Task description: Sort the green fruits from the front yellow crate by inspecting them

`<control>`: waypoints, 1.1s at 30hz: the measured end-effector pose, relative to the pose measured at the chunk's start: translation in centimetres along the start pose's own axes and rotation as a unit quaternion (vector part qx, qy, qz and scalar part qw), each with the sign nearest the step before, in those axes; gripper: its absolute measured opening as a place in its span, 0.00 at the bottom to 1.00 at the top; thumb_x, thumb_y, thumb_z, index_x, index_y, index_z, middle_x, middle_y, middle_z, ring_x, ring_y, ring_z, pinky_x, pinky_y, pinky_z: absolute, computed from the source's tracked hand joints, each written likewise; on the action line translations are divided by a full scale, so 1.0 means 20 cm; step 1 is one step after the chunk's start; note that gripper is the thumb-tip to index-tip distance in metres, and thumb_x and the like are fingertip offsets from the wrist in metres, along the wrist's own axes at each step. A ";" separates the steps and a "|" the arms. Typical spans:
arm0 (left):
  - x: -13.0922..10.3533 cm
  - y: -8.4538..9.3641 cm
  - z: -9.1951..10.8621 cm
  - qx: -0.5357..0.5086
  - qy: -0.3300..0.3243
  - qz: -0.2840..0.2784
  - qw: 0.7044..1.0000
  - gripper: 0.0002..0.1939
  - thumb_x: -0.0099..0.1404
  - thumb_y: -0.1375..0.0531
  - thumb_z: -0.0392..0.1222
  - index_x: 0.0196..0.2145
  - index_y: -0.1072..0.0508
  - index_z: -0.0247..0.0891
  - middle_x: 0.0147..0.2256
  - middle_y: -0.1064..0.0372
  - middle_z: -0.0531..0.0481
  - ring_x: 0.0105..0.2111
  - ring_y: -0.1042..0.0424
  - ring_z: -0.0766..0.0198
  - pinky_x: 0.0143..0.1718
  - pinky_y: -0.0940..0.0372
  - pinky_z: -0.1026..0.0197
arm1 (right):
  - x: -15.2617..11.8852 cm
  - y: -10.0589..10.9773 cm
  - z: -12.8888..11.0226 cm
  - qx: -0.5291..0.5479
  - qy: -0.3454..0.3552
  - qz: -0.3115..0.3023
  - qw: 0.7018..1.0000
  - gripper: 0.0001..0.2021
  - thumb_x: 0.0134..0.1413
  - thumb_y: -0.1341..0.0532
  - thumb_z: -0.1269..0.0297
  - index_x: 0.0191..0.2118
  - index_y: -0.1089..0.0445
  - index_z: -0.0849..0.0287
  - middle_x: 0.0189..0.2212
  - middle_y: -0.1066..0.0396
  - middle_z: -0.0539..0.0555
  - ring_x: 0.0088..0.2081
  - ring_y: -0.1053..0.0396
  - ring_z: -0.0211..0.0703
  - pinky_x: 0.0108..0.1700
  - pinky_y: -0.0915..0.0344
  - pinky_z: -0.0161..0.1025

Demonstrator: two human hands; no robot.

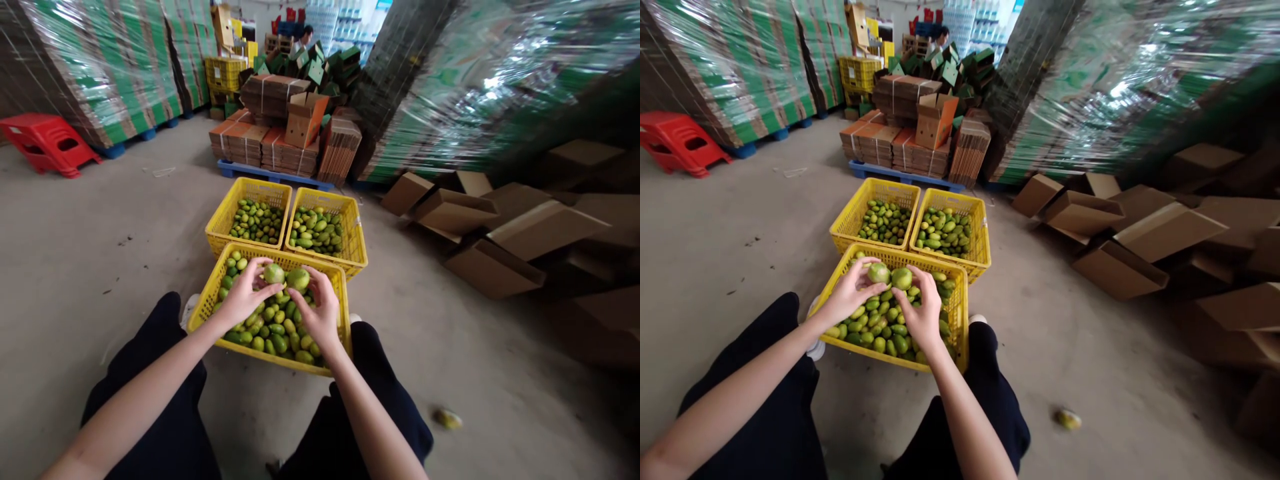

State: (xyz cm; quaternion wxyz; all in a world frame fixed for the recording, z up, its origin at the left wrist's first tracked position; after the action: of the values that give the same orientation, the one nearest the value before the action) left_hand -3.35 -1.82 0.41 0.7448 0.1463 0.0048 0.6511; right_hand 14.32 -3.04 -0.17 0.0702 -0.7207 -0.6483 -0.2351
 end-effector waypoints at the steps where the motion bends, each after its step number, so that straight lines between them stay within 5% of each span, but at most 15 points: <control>1: 0.01 0.00 0.01 -0.050 0.037 -0.004 0.998 0.29 0.58 0.36 0.58 0.50 0.32 0.38 0.40 0.26 0.45 0.34 0.26 0.61 0.35 0.31 0.60 | 0.00 -0.01 0.00 0.065 -0.051 -0.004 0.997 0.19 0.50 0.33 0.58 0.48 0.33 0.53 0.43 0.27 0.55 0.43 0.27 0.48 0.45 0.28 0.46; 6: 0.00 -0.01 0.06 -0.209 0.183 -0.079 0.957 0.30 0.56 0.41 0.69 0.31 0.27 0.34 0.26 0.28 0.48 0.25 0.31 0.66 0.28 0.38 0.64 | 0.02 -0.05 0.03 0.347 -0.285 -0.047 0.892 0.18 0.43 0.30 0.49 0.32 0.34 0.55 0.22 0.32 0.45 0.20 0.36 0.36 0.23 0.36 0.36; 11: -0.01 -0.04 0.02 -0.271 0.264 -0.077 0.922 0.30 0.53 0.38 0.68 0.30 0.25 0.33 0.24 0.28 0.47 0.24 0.33 0.66 0.29 0.38 0.63 | 0.02 -0.07 0.06 0.421 -0.386 -0.087 0.816 0.21 0.37 0.28 0.47 0.29 0.30 0.58 0.20 0.30 0.46 0.18 0.38 0.33 0.22 0.37 0.34; 16: 0.01 -0.02 0.02 -0.261 0.222 -0.040 0.939 0.25 0.50 0.32 0.60 0.36 0.24 0.35 0.34 0.25 0.46 0.35 0.28 0.62 0.40 0.34 0.59 | 0.03 -0.04 0.05 0.422 -0.346 -0.046 0.837 0.19 0.37 0.26 0.56 0.39 0.26 0.52 0.32 0.23 0.47 0.30 0.27 0.40 0.36 0.28 0.39; 21: 0.03 0.00 0.06 -0.207 0.127 0.036 0.969 0.26 0.41 0.25 0.41 0.38 0.27 0.37 0.40 0.25 0.48 0.41 0.27 0.60 0.49 0.34 0.56 | 0.04 -0.02 0.05 0.337 -0.231 -0.012 0.913 0.27 0.36 0.26 0.65 0.48 0.26 0.47 0.41 0.23 0.48 0.45 0.27 0.45 0.51 0.32 0.45; 29: 0.02 0.00 0.05 -0.197 0.080 0.028 0.977 0.23 0.47 0.28 0.37 0.42 0.25 0.37 0.46 0.28 0.45 0.46 0.28 0.58 0.53 0.35 0.51 | 0.00 -0.04 0.07 0.230 -0.144 -0.004 0.962 0.22 0.38 0.27 0.66 0.44 0.22 0.46 0.48 0.31 0.51 0.54 0.34 0.49 0.56 0.36 0.47; 33: 0.03 0.01 0.05 -0.230 0.102 0.034 0.967 0.21 0.51 0.29 0.38 0.44 0.25 0.39 0.47 0.27 0.45 0.47 0.28 0.56 0.53 0.34 0.52 | 0.00 -0.03 0.03 0.258 -0.176 -0.016 0.950 0.24 0.41 0.28 0.64 0.49 0.26 0.45 0.46 0.29 0.50 0.48 0.31 0.46 0.52 0.34 0.45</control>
State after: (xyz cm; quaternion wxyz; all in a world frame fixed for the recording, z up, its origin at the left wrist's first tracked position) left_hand -3.26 -1.49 1.47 0.7317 -0.0962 -0.0745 0.6707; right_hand 13.89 -2.64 -0.81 0.1350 -0.6974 -0.7004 0.0697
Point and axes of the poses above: each hand's wrist, its own x-axis towards the middle knuckle, its own y-axis out of the back of the hand, z = x × y, the point moved 1 cm from there along x, towards the middle knuckle
